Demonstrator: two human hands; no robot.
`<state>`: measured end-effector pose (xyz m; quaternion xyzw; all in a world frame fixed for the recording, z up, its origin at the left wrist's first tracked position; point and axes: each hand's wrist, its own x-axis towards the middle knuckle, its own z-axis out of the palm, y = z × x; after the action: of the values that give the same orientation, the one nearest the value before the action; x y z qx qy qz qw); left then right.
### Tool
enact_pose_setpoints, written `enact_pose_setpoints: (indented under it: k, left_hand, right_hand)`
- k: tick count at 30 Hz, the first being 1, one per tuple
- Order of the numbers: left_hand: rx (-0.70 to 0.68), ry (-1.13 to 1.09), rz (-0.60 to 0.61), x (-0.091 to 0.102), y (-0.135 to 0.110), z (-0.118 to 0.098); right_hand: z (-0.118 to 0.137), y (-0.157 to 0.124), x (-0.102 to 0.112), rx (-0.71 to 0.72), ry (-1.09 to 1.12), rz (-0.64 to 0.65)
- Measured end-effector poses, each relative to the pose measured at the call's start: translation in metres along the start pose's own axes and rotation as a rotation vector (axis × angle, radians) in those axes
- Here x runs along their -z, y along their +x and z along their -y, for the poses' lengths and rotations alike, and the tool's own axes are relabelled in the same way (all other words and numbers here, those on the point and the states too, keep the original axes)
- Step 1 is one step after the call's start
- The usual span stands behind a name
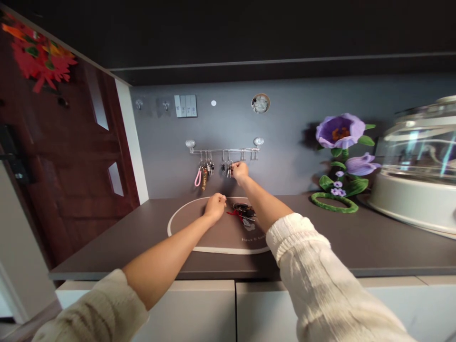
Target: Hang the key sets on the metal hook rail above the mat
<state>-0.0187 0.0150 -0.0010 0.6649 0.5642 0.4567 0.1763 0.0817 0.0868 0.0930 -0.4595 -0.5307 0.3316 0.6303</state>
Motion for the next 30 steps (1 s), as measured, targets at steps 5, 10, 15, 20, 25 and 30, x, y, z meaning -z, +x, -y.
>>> enact_pose_setpoints:
  k: [5, 10, 15, 20, 25, 30]
  left_hand:
    - [-0.001, -0.002, 0.003, 0.0, 0.0, 0.0]
    - [0.007, -0.005, -0.011, 0.001, 0.001, 0.0]
    - [0.016, -0.019, -0.016, 0.0, 0.003, 0.002]
    - [0.008, 0.004, -0.027, 0.0, 0.005, 0.005]
    - [-0.022, 0.015, -0.021, 0.002, 0.006, 0.007]
    - [-0.084, 0.042, 0.032, 0.007, 0.005, 0.005]
  right_hand:
    - [0.0, -0.006, 0.001, -0.025, 0.016, 0.013]
    - [0.004, -0.013, 0.005, -0.037, -0.032, 0.014]
    - [0.01, -0.02, 0.011, -0.049, -0.066, 0.008]
    - [0.016, -0.027, 0.017, -0.047, -0.057, 0.029]
    - [0.02, -0.039, 0.024, -0.005, -0.017, 0.093]
    - [0.018, -0.061, 0.035, 0.005, 0.017, 0.126]
